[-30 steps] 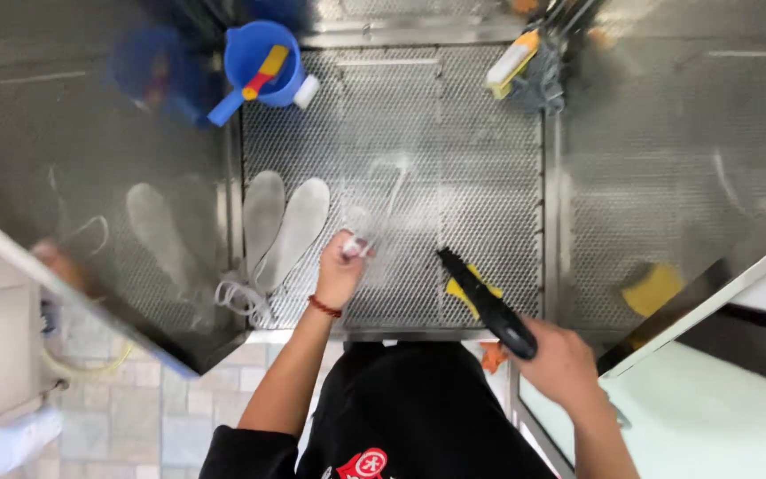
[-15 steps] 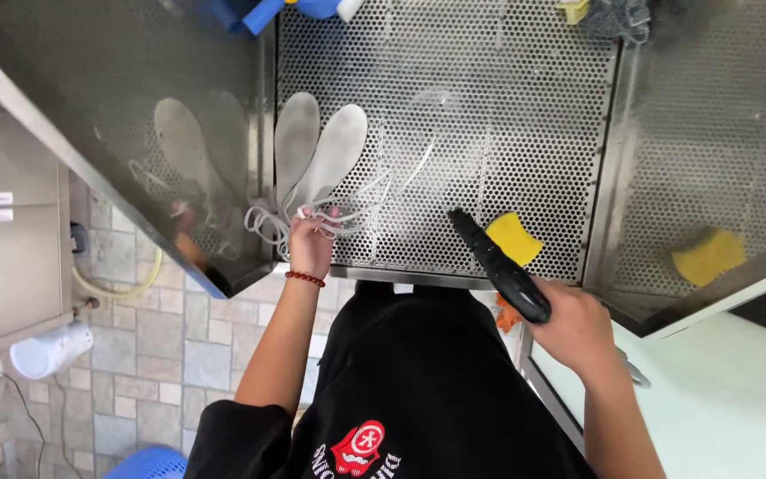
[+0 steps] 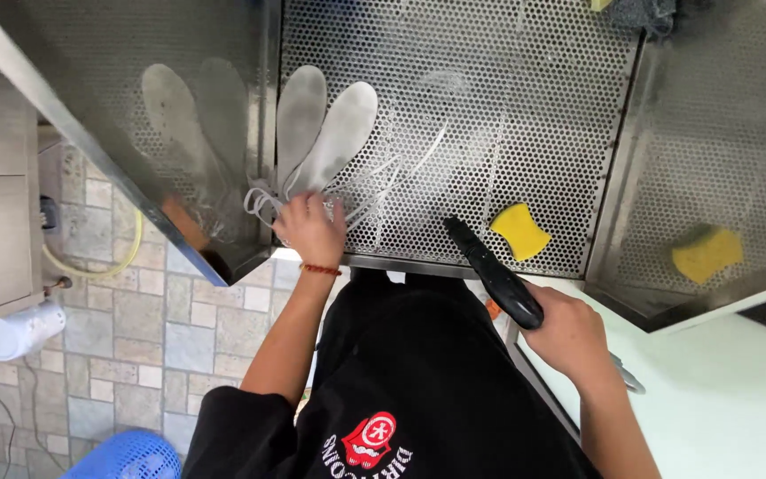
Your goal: Cleaning shoe insoles and laces using a water or steam cleaning gun in a workshop station.
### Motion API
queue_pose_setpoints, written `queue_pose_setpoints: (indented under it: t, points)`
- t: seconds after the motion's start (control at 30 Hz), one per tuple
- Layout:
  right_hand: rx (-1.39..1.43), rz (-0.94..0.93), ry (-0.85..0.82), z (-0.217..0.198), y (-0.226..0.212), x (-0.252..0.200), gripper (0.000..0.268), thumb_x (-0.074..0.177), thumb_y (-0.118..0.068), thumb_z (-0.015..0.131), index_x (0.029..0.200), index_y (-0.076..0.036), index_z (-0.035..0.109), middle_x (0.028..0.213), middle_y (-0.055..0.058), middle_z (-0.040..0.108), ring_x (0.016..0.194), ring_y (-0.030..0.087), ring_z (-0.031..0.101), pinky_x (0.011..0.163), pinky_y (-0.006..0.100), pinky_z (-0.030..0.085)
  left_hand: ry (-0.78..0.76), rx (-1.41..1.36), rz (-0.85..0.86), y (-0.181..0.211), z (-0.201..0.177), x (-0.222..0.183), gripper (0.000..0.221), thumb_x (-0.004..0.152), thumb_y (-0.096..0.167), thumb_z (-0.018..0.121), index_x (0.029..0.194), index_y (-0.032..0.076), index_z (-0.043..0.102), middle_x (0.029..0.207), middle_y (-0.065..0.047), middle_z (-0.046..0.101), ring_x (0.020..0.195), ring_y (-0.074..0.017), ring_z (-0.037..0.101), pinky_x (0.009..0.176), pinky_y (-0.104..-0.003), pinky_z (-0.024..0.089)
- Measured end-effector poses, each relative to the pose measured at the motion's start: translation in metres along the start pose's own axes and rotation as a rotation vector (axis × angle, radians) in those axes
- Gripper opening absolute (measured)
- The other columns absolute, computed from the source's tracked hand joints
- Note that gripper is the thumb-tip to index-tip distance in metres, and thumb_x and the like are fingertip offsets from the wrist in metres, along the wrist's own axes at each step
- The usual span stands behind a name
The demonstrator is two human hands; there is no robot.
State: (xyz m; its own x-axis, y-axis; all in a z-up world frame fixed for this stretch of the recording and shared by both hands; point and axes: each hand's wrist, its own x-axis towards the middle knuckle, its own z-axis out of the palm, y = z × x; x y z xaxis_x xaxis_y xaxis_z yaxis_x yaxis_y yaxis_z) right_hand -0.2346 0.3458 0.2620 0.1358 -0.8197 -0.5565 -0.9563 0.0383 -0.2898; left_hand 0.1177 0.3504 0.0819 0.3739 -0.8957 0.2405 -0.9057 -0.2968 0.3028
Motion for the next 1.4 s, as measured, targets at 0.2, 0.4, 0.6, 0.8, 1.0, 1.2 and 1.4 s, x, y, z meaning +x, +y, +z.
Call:
queue_pose_setpoints:
  t: [0.2, 0.4, 0.6, 0.8, 1.0, 1.2, 1.4]
  points:
    - [0.038, 0.012, 0.03, 0.005, -0.003, -0.006, 0.049, 0.074, -0.013, 0.067, 0.122, -0.02, 0.073, 0.099, 0.008, 0.076, 0.086, 0.036, 0.071, 0.077, 0.046, 0.056, -0.226, -0.342, 0.28, 0.013, 0.101, 0.009, 0.008, 0.085, 0.012, 0.077, 0.091, 0.009, 0.072, 0.092, -0.009, 0.071, 0.092, -0.0312, 0.065, 0.082, -0.047, 0.049]
    - [0.046, 0.004, 0.068, 0.019, 0.0, -0.007, 0.052, 0.069, -0.014, 0.071, 0.121, -0.017, 0.073, 0.097, 0.009, 0.075, 0.085, 0.036, 0.07, 0.076, 0.046, 0.056, -0.185, -0.336, 0.24, 0.023, 0.111, -0.026, 0.006, 0.082, 0.012, 0.078, 0.084, 0.011, 0.072, 0.091, -0.005, 0.071, 0.091, -0.024, 0.066, 0.078, -0.042, 0.046]
    - [0.049, 0.029, 0.045, 0.019, -0.002, -0.006, 0.048, 0.074, -0.021, 0.076, 0.121, -0.015, 0.072, 0.095, 0.011, 0.075, 0.086, 0.036, 0.07, 0.077, 0.046, 0.055, -0.09, -0.279, 0.366, 0.037, 0.092, -0.013, 0.01, 0.073, 0.013, 0.079, 0.078, 0.011, 0.071, 0.087, -0.003, 0.068, 0.088, -0.0241, 0.061, 0.075, -0.042, 0.042]
    - [0.064, 0.009, 0.08, 0.019, 0.001, -0.005, 0.049, 0.073, -0.018, 0.074, 0.122, -0.016, 0.072, 0.1, 0.011, 0.075, 0.089, 0.037, 0.07, 0.078, 0.046, 0.056, -0.128, -0.353, 0.518, 0.048, 0.082, -0.018, 0.012, 0.083, 0.017, 0.079, 0.089, 0.009, 0.072, 0.091, -0.004, 0.067, 0.09, -0.0238, 0.062, 0.083, -0.042, 0.044]
    - [0.07, -0.003, 0.104, 0.027, 0.013, -0.007, 0.05, 0.073, -0.012, 0.069, 0.123, -0.016, 0.072, 0.099, 0.01, 0.076, 0.086, 0.037, 0.071, 0.074, 0.047, 0.056, -0.507, -0.464, 0.642, 0.022, 0.115, 0.013, 0.027, 0.095, 0.014, 0.076, 0.122, 0.016, 0.075, 0.1, -0.002, 0.065, 0.102, -0.0215, 0.06, 0.093, -0.039, 0.047]
    - [0.11, 0.015, 0.13, 0.03, 0.007, -0.014, 0.041, 0.077, -0.017, 0.071, 0.117, -0.014, 0.073, 0.091, 0.009, 0.075, 0.082, 0.035, 0.071, 0.072, 0.046, 0.056, -0.685, -0.278, 0.946, 0.043, 0.084, 0.091, 0.047, 0.084, 0.041, 0.078, 0.128, 0.023, 0.072, 0.152, -0.01, 0.042, 0.148, -0.0325, 0.027, 0.116, -0.067, 0.023]
    - [0.103, 0.041, 0.186, 0.024, -0.003, -0.017, 0.037, 0.08, -0.018, 0.072, 0.116, -0.014, 0.073, 0.091, 0.008, 0.075, 0.083, 0.033, 0.071, 0.071, 0.045, 0.056, -0.833, -0.163, 0.88, 0.034, 0.111, 0.084, 0.083, 0.085, 0.063, 0.067, 0.155, 0.022, 0.047, 0.167, -0.004, 0.025, 0.156, -0.0307, 0.007, 0.117, -0.074, -0.003]
